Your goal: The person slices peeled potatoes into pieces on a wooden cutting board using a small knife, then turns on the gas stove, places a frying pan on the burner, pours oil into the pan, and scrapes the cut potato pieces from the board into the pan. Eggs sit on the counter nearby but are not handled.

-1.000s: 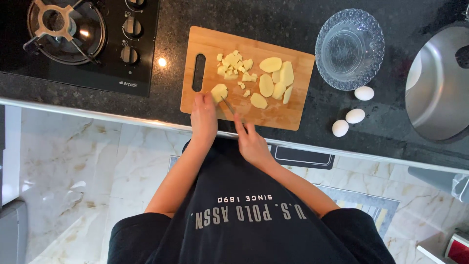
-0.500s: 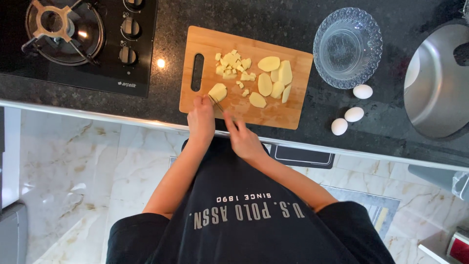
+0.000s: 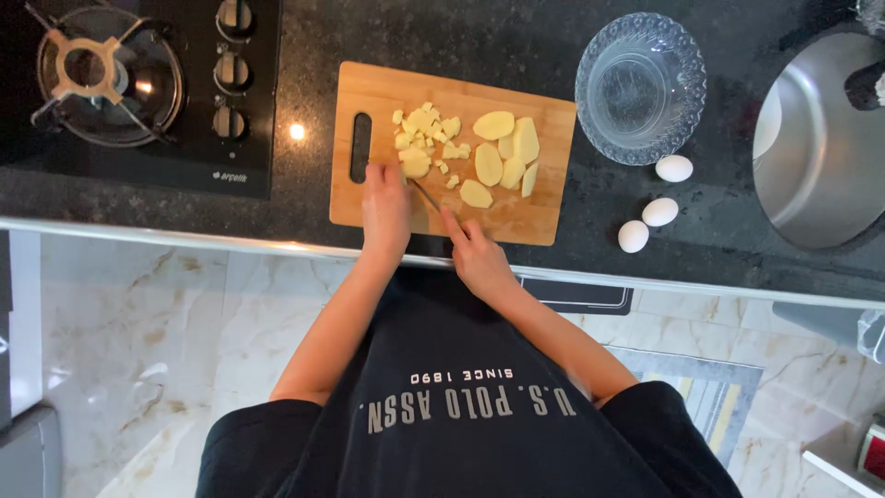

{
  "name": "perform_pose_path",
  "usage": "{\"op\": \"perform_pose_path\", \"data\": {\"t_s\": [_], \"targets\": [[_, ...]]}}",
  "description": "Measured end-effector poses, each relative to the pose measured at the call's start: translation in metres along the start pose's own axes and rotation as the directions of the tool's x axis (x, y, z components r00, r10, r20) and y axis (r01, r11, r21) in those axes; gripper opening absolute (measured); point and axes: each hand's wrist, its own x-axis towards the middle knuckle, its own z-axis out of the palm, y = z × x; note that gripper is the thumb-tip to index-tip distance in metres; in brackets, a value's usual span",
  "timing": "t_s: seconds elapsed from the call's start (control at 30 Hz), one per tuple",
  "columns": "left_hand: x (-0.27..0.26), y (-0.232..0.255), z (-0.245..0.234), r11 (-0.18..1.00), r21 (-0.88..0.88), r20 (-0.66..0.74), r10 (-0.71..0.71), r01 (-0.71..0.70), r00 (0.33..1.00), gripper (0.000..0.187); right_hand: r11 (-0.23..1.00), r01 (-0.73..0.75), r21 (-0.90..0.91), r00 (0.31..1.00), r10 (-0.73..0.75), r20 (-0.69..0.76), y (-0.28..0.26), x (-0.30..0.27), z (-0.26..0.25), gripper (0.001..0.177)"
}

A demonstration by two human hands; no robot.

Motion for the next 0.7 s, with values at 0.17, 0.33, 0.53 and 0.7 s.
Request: {"op": "perform_pose_path", "data": {"t_s": [0.17, 0.33, 0.53, 0.7], "targets": [[0.017, 0.023, 0.003, 0.987, 0.088, -0.115, 0.147, -0.137, 0.982, 0.051, 0.997, -0.059, 0.04, 0.993, 0.063, -0.097, -0.003, -0.01, -0.024, 0.068], [0.01, 0.054, 0.025, 0.926, 0.194, 0.028, 0.325, -0.324, 0.945, 0.038, 0.977, -0.173, 0.123, 0.95, 0.198, -0.243, 0.007, -0.026, -0.046, 0.064], [0.001, 0.051, 0.047, 0.888, 0.274, 0.288, 0.29, -0.368, 0.913, 0.016, 0.954, -0.199, 0.222, 0.893, 0.27, -0.36, 0.015, -0.034, -0.051, 0.057], [-0.012, 0.004, -0.002, 0.884, -0.008, 0.028, 0.467, -0.467, 0.884, 0.039, 0.967, -0.099, 0.236, 0.917, 0.181, -0.356, 0.008, -0.025, -0.048, 0.056]]}}
